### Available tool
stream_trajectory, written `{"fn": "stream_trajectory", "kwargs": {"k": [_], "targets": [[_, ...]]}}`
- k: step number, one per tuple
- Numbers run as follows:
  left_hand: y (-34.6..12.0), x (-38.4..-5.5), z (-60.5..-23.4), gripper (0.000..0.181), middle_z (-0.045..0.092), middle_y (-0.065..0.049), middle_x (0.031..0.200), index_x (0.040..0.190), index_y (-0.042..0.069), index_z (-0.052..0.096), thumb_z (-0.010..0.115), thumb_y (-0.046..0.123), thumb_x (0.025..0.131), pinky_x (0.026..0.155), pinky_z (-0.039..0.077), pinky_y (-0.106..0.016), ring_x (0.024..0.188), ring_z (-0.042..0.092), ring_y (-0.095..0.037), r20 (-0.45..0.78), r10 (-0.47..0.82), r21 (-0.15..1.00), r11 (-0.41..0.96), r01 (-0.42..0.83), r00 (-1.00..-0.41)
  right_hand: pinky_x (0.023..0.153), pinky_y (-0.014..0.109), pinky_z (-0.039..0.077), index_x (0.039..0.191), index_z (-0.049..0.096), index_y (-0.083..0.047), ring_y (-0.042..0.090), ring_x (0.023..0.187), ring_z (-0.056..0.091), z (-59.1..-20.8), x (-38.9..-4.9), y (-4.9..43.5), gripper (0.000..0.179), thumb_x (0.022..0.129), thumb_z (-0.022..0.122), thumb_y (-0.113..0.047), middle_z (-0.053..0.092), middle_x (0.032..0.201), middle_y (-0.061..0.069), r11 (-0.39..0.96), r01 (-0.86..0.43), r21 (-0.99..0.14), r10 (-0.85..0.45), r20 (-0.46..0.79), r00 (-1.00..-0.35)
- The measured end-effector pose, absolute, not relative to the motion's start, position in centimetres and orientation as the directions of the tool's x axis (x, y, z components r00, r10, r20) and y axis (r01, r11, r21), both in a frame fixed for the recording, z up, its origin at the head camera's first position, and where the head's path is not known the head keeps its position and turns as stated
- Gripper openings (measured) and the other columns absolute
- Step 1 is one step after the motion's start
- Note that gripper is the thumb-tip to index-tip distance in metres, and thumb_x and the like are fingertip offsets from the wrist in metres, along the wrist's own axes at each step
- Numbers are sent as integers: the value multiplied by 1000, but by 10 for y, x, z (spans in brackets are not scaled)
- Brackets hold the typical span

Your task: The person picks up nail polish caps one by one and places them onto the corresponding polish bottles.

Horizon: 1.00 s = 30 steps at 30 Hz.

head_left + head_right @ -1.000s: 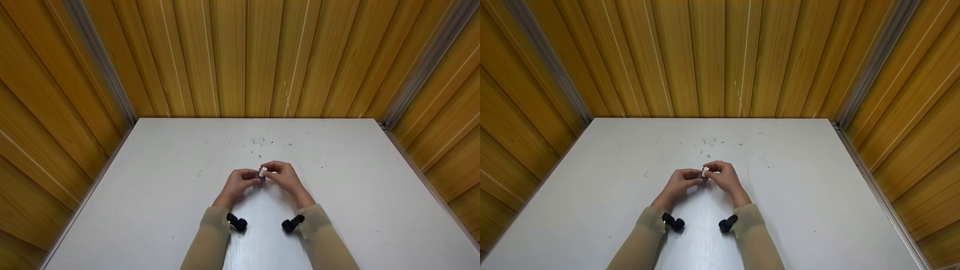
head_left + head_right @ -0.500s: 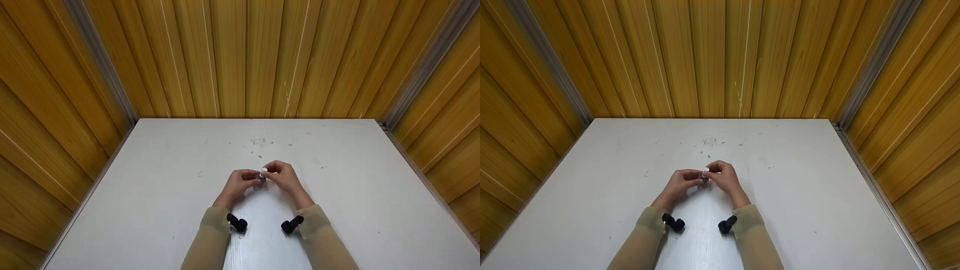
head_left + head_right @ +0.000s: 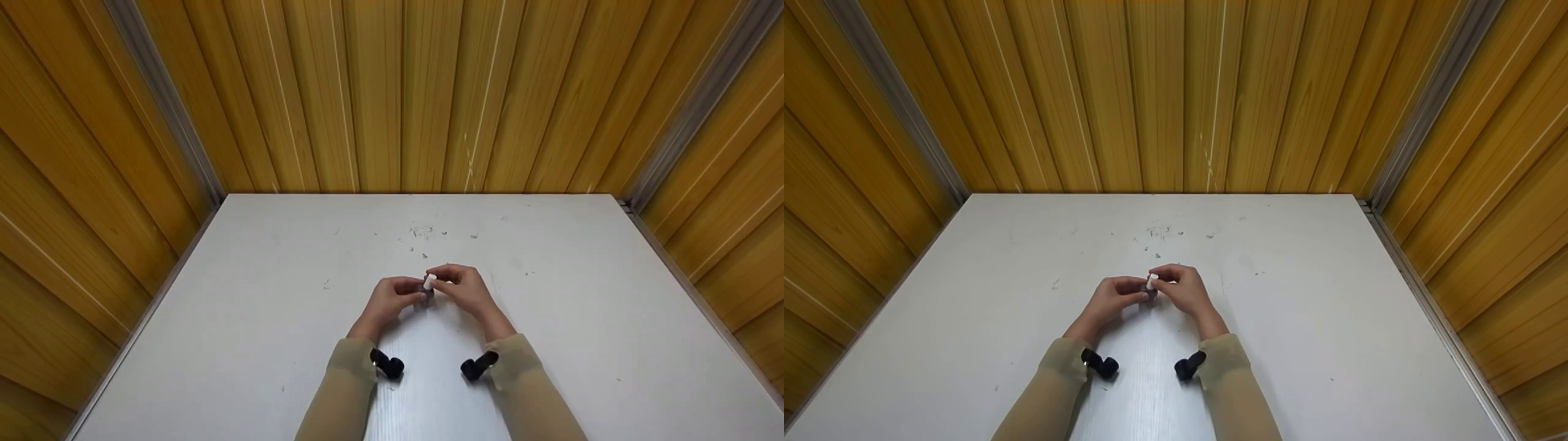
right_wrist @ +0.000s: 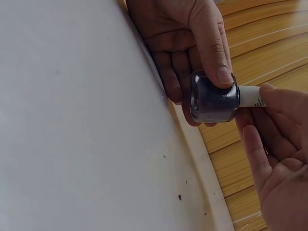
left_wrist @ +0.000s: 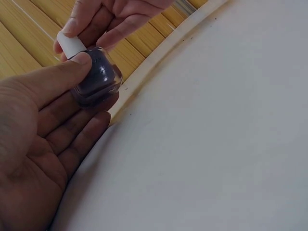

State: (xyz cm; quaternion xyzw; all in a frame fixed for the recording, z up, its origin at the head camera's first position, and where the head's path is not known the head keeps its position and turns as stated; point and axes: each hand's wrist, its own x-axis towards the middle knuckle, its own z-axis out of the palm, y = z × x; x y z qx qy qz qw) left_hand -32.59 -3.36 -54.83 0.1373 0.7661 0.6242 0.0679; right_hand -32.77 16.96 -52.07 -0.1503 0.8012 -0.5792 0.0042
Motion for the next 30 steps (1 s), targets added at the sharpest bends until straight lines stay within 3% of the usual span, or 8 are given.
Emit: {"fn": "stream_trajectory", "kwargs": {"k": [5,15,18,23,27,30], "targets": [[-33,-326,-548,29,78,-13,113,119,2,75,78,8,91,90,57,-26,104,75,-18,74,300,975,179,132,-951,78,18,48,113,75,3,9,91,65,-521,-328,169,23,93,76,-8,76,110,21,312,-242,-919,-215,179,-960],[-33,-325,-548,26,78,-14,112,116,3,76,77,6,91,93,58,-30,105,76,-24,95,317,977,152,150,-944,73,24,48,97,77,-8,12,83,63,-521,-326,166,16,85,84,-16,76,88,-1,350,-151,-925,-106,121,-987],[-33,-325,-548,26,79,-14,112,116,4,77,78,8,91,93,58,-31,105,76,-23,93,309,975,166,150,-946,78,25,50,102,77,-7,13,89,65,-521,-326,167,18,87,83,-15,77,94,2,347,-161,-924,-121,126,-985],[-33,-325,-549,27,79,-12,112,117,6,77,79,12,91,93,58,-33,103,75,-21,78,294,972,192,139,-953,92,27,53,120,73,4,24,108,70,-496,-311,164,30,92,76,-5,76,116,20,290,-212,-933,-219,151,-964],[-33,-325,-548,27,79,-13,111,117,5,76,78,11,91,90,58,-29,101,75,-17,81,301,973,183,141,-950,84,17,52,120,69,11,19,103,70,-488,-306,164,30,93,72,-1,74,118,26,261,-229,-938,-264,159,-951],[-33,-325,-548,28,79,-14,111,118,3,76,78,9,91,88,58,-27,100,75,-17,85,304,976,167,141,-949,81,17,51,118,71,11,13,97,68,-488,-306,164,27,93,72,-1,74,115,26,273,-239,-932,-261,168,-951]]}}
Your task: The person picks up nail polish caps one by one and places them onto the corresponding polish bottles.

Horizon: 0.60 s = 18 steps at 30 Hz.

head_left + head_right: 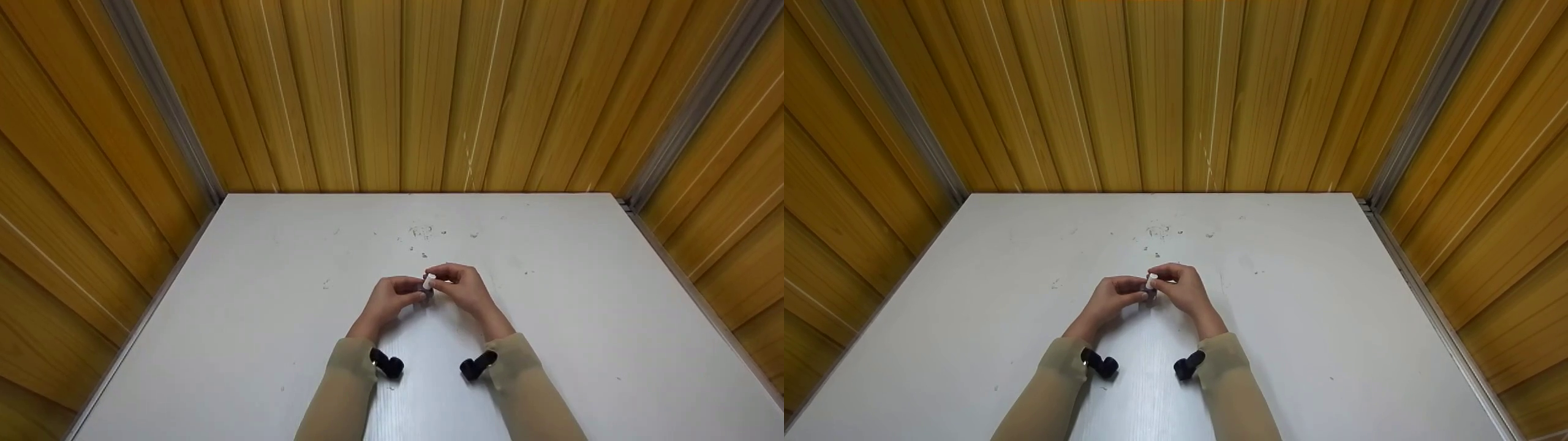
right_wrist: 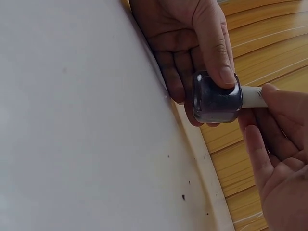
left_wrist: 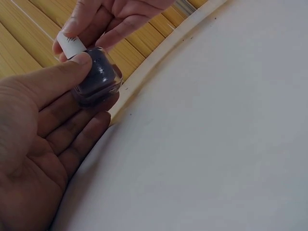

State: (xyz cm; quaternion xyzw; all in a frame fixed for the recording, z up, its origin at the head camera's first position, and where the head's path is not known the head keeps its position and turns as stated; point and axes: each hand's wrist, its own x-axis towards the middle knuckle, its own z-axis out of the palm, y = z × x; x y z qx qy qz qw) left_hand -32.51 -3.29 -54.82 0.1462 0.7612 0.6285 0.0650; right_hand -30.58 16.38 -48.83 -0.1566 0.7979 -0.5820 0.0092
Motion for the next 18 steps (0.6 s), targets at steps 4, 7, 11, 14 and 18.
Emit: {"fn": "stream_trajectory", "kwargs": {"k": [4,7,11,14,18], "targets": [[-33,-326,-549,28,79,-15,111,118,2,75,78,9,91,88,59,-27,99,75,-17,89,304,976,165,144,-949,81,18,50,112,74,7,9,91,66,-486,-303,161,22,92,74,-1,76,108,23,311,-233,-922,-220,169,-961],[-33,-326,-549,28,79,-14,111,118,2,75,78,10,91,89,59,-28,99,75,-17,86,307,975,172,144,-948,81,20,50,109,75,5,8,88,65,-485,-303,159,19,91,75,-1,77,105,21,336,-208,-919,-184,153,-971],[-34,-325,-548,28,78,-14,113,119,3,75,78,10,92,89,59,-28,103,76,-20,81,311,973,181,143,-947,80,23,48,108,75,5,10,86,65,-495,-311,158,19,90,76,-2,77,103,19,355,-171,-919,-152,124,-981],[-34,-325,-548,28,78,-14,115,119,2,75,77,9,92,90,58,-28,107,75,-22,84,309,970,191,148,-947,78,23,48,107,75,5,10,85,64,-508,-319,160,19,90,77,-3,78,102,19,359,-159,-920,-133,118,-984],[-34,-326,-549,28,78,-14,113,118,1,75,77,8,91,89,59,-28,106,75,-23,95,304,966,200,161,-948,75,21,48,105,77,1,8,83,64,-518,-327,162,19,88,79,-7,79,101,15,356,-164,-920,-121,129,-984]]}}
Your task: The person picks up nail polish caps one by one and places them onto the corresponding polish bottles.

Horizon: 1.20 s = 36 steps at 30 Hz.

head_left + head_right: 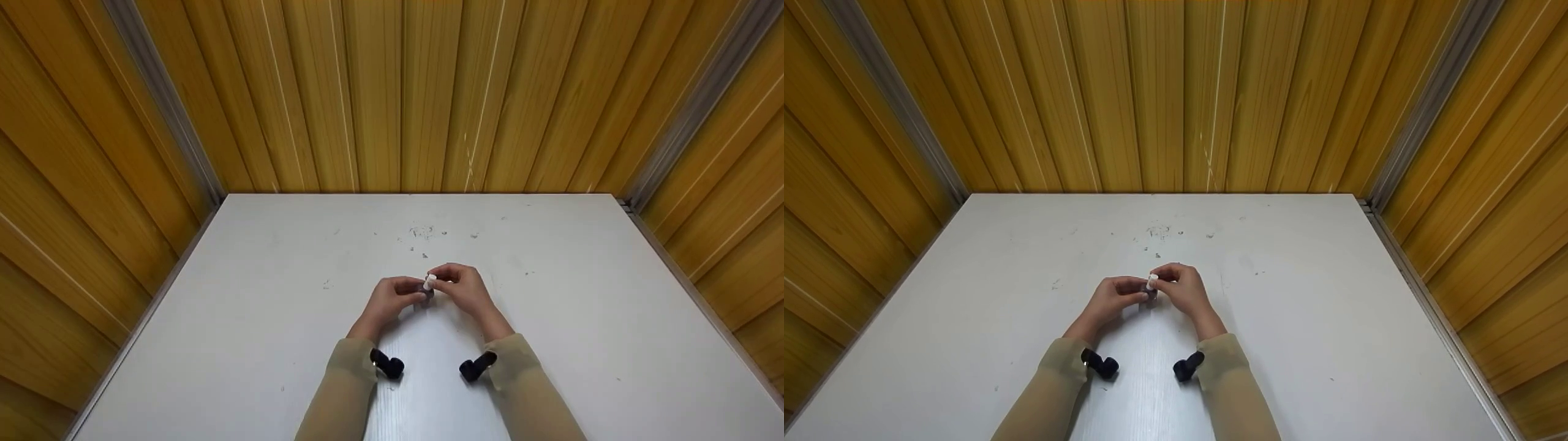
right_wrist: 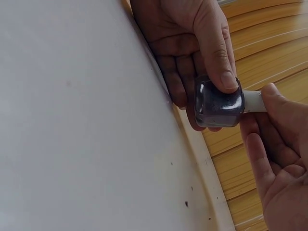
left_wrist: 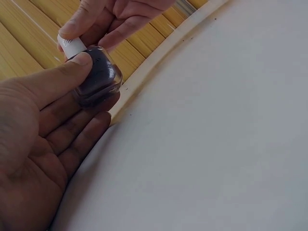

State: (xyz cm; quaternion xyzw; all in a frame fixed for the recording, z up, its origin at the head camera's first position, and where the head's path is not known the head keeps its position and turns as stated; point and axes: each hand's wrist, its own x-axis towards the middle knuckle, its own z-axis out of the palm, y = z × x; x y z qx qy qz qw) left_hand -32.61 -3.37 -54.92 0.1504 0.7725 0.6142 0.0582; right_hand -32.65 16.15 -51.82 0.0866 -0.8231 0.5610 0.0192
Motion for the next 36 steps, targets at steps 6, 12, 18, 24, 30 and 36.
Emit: {"fn": "stream_trajectory", "kwargs": {"k": [6,12,18,24,30,36], "targets": [[-33,-327,-551,27,79,-14,111,116,1,75,78,7,91,87,59,-27,104,76,-22,108,298,962,210,175,-948,74,21,49,102,78,-4,9,83,65,-520,-328,163,17,87,82,-10,79,98,10,328,-172,-929,-131,135,-982],[-32,-327,-551,26,79,-14,110,115,1,76,79,6,90,87,59,-29,102,76,-21,101,284,962,215,166,-953,73,22,49,101,79,-6,10,83,65,-517,-327,163,16,87,82,-11,79,96,8,330,-178,-927,-133,141,-981],[-30,-326,-550,25,79,-13,108,114,3,77,79,6,89,84,59,-28,98,76,-18,91,264,964,220,152,-960,75,23,48,101,79,-5,9,83,64,-517,-327,163,14,87,81,-9,79,95,7,352,-176,-919,-117,144,-983],[-28,-324,-549,24,80,-13,106,112,4,78,80,7,89,80,57,-24,96,76,-17,113,257,961,216,171,-960,80,25,50,101,79,-7,9,86,67,-517,-327,163,14,87,81,-10,79,96,6,368,-176,-913,-105,147,-983],[-26,-325,-549,25,80,-12,106,113,5,78,81,8,89,80,58,-24,96,75,-16,125,247,954,236,184,-961,81,26,51,100,80,-6,9,84,67,-515,-326,162,14,86,82,-7,79,94,7,360,-186,-914,-95,162,-982],[-24,-325,-549,27,80,-11,106,115,5,78,81,9,88,80,59,-26,95,76,-17,142,242,947,250,203,-960,82,25,53,99,79,-5,9,86,68,-515,-326,162,13,86,81,-7,79,95,8,374,-195,-907,-87,175,-981]]}}
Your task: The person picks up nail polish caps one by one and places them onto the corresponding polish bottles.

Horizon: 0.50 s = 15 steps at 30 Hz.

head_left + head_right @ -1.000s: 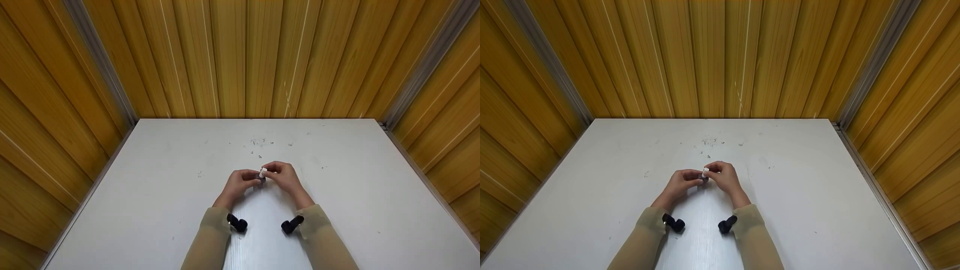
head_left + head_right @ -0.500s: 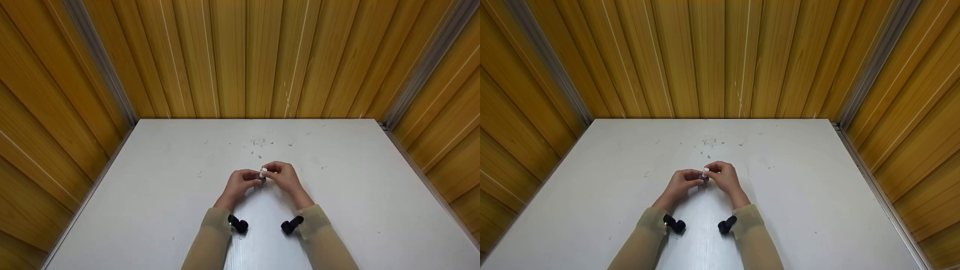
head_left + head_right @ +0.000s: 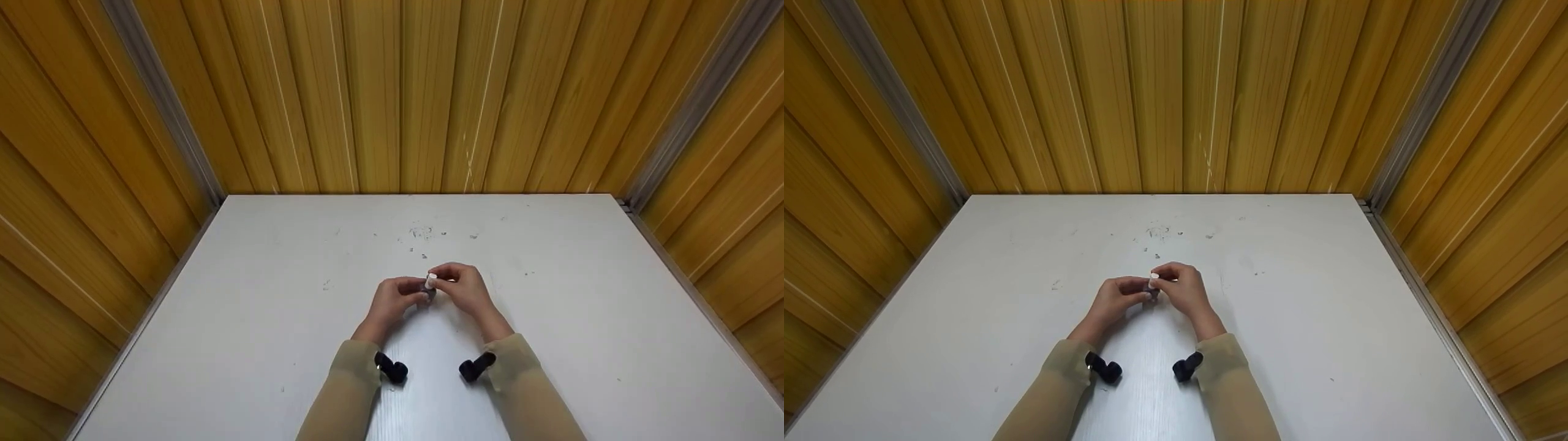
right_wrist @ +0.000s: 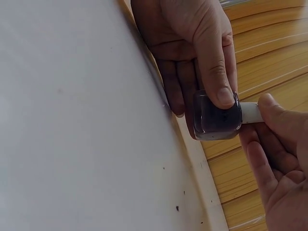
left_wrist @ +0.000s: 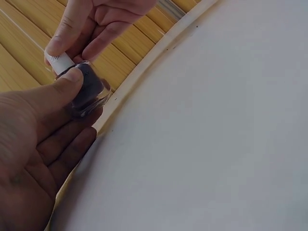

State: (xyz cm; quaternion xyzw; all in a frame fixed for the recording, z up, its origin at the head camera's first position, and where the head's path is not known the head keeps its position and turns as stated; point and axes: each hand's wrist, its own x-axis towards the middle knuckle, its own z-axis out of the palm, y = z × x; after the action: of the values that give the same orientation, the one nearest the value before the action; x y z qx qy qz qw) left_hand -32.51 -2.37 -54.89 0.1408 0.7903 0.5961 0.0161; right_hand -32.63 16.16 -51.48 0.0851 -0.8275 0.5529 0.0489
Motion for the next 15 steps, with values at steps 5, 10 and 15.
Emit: {"fn": "stream_trajectory", "kwargs": {"k": [5,10,15], "targets": [[-22,-325,-550,31,80,-10,107,117,6,78,82,9,87,81,59,-25,97,76,-15,149,229,945,254,207,-962,84,27,54,100,79,-5,11,89,68,-512,-325,161,13,87,80,-6,78,97,9,401,-208,-892,-93,186,-978],[-22,-325,-549,33,79,-12,111,120,4,76,81,6,88,83,60,-25,101,76,-18,159,241,950,226,215,-957,84,26,55,101,79,-5,13,90,69,-513,-325,161,14,87,80,-5,78,98,10,422,-217,-880,-96,195,-976],[-22,-324,-549,30,78,-13,115,121,4,75,76,6,92,89,60,-29,108,75,-23,151,236,947,243,209,-960,84,28,58,100,79,-5,13,89,70,-514,-325,162,13,87,80,-5,79,96,9,463,-248,-851,-111,222,-969]]}}
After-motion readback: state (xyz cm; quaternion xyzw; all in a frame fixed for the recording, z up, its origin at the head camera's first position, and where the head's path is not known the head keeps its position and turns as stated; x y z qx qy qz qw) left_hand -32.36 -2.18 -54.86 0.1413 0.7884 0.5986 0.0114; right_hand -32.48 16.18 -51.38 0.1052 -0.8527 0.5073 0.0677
